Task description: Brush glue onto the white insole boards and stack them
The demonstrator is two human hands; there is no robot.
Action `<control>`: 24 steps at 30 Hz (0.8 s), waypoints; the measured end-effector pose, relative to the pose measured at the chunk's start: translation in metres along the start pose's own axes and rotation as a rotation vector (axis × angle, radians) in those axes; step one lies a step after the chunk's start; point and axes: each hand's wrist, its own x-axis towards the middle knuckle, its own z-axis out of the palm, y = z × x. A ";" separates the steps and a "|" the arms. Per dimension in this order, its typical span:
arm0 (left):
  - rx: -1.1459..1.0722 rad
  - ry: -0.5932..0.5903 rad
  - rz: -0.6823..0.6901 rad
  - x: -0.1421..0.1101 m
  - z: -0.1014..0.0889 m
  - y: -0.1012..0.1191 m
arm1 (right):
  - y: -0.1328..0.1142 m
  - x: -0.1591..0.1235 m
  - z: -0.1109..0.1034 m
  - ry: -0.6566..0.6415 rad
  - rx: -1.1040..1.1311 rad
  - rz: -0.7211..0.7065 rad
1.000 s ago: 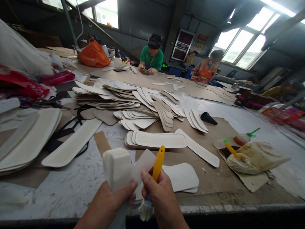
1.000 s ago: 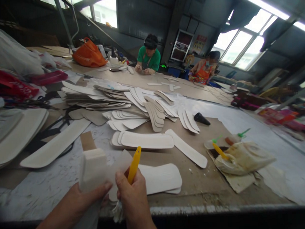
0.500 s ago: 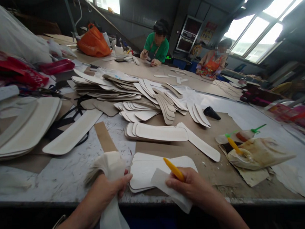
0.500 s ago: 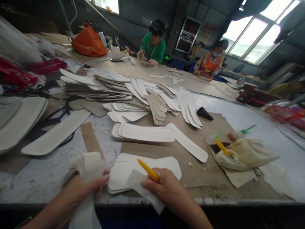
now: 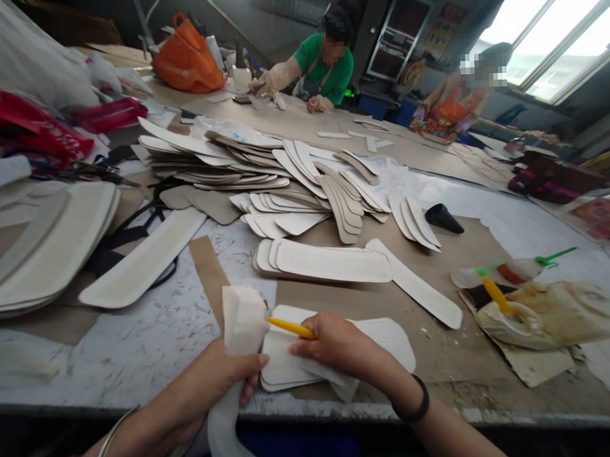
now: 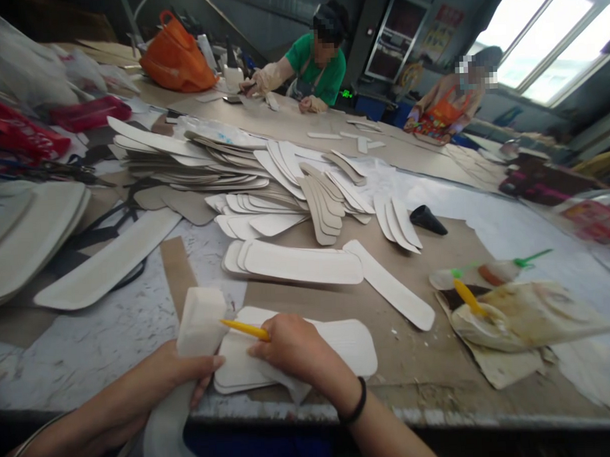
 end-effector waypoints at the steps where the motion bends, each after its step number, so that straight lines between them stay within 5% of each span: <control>1: -0.003 -0.007 -0.004 0.001 -0.001 -0.001 | 0.000 0.001 0.001 0.009 -0.028 -0.006; 11: 0.143 0.032 0.020 0.014 0.001 0.002 | -0.001 0.004 0.006 0.058 -0.242 -0.055; 16: 0.220 0.068 0.031 0.014 0.005 0.003 | 0.000 -0.007 -0.004 -0.053 -0.251 0.002; 20: 0.252 0.089 0.045 0.012 0.003 0.000 | 0.031 -0.038 -0.021 -0.056 -0.187 0.082; 24: 0.282 0.073 0.066 0.012 -0.001 -0.004 | 0.073 -0.070 -0.029 0.087 -0.085 0.156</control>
